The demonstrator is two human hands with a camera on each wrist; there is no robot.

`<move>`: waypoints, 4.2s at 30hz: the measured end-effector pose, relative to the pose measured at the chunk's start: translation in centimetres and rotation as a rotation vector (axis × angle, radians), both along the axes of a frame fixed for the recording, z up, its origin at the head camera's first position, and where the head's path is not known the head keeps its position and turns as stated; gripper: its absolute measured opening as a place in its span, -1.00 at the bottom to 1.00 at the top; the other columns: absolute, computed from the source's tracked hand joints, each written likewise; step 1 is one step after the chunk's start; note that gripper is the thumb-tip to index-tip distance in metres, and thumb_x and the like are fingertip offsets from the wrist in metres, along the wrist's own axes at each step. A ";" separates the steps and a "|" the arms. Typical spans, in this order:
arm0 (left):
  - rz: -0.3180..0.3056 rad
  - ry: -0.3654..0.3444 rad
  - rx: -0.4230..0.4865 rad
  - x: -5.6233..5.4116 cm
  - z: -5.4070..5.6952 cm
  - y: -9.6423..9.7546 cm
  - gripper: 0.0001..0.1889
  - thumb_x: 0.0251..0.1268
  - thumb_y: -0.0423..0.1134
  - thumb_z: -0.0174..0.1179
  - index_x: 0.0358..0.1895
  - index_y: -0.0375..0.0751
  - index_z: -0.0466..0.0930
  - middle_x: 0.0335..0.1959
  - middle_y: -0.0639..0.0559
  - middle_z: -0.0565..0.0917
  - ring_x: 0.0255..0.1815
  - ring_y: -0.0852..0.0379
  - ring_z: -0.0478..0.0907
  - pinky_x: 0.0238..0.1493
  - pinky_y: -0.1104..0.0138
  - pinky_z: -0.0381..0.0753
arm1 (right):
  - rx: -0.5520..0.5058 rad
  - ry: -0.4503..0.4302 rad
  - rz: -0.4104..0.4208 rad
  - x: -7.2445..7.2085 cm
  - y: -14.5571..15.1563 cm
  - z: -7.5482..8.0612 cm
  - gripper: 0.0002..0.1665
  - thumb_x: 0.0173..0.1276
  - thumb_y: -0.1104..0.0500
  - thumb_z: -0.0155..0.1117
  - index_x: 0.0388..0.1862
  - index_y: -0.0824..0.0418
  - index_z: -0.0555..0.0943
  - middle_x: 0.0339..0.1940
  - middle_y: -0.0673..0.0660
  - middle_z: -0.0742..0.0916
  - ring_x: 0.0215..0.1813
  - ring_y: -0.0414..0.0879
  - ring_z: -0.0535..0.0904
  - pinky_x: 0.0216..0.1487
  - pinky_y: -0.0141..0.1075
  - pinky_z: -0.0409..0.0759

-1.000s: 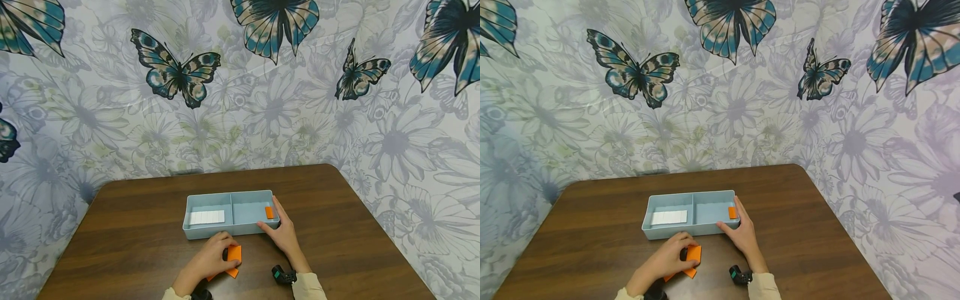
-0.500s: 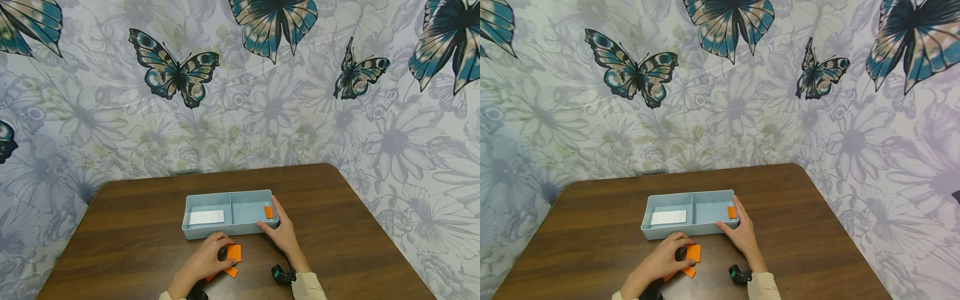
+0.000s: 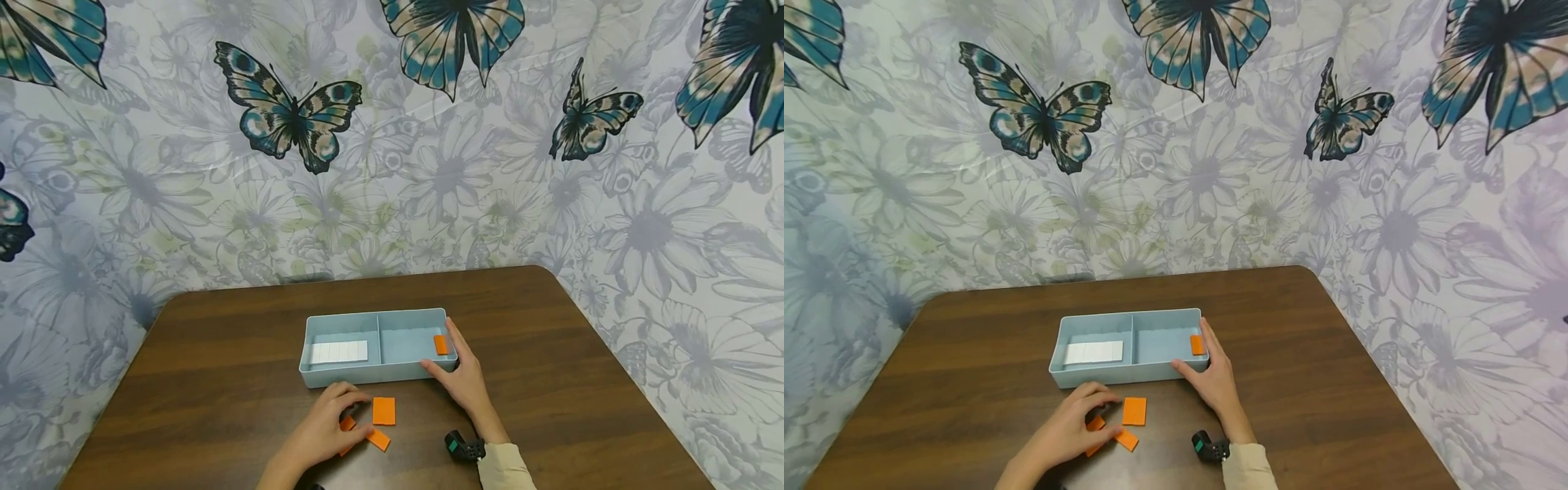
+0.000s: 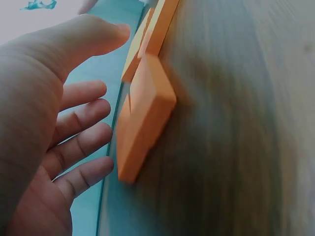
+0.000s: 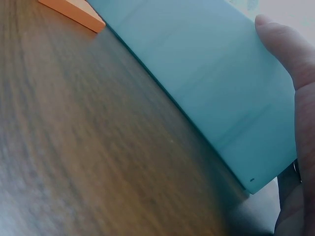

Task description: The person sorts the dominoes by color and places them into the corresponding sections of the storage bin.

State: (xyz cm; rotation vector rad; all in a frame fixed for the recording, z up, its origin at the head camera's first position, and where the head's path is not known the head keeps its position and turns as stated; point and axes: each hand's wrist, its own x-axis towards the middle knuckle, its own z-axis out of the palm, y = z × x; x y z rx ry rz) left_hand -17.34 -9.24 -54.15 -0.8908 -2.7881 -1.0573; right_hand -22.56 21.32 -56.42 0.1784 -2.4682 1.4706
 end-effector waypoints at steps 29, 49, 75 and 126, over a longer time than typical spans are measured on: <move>0.063 0.007 -0.051 2.0 0.0 -4.9 -0.64 0.17 -0.24 0.49 0.06 -0.04 0.73 0.00 0.33 0.63 -0.04 0.30 0.51 -0.02 0.29 0.63 | 0.014 -0.014 0.000 0.1 0.0 0.4 0.15 0.27 -0.08 0.56 0.70 0.00 0.13 0.69 0.09 0.25 0.66 0.16 0.18 0.55 0.28 0.17; 0.021 -0.028 -0.110 0.9 0.3 -3.1 -0.57 0.17 -0.18 0.50 0.14 -0.07 0.71 0.11 0.20 0.64 0.05 0.19 0.53 0.07 0.22 0.65 | 0.007 -0.016 0.002 0.2 -0.1 0.5 0.15 0.26 -0.07 0.56 0.70 -0.05 0.13 0.69 0.02 0.25 0.66 0.14 0.18 0.56 0.26 0.16; 0.068 0.033 -0.083 0.3 -0.8 -1.9 -0.51 0.14 -0.16 0.52 0.15 -0.25 0.71 0.10 0.11 0.57 0.00 0.18 0.49 -0.01 0.25 0.63 | 0.009 -0.006 0.000 0.3 -0.1 0.4 0.14 0.27 -0.07 0.56 0.70 -0.05 0.14 0.69 0.03 0.25 0.66 0.14 0.18 0.55 0.27 0.16; 0.093 0.185 0.074 0.3 3.6 0.8 -0.52 0.08 -0.13 0.57 0.12 -0.05 0.72 0.06 0.25 0.68 0.09 0.21 0.58 0.07 0.17 0.70 | -0.010 -0.004 0.004 0.2 0.0 0.3 0.14 0.25 -0.09 0.57 0.70 -0.01 0.16 0.68 0.04 0.27 0.65 0.15 0.19 0.55 0.26 0.17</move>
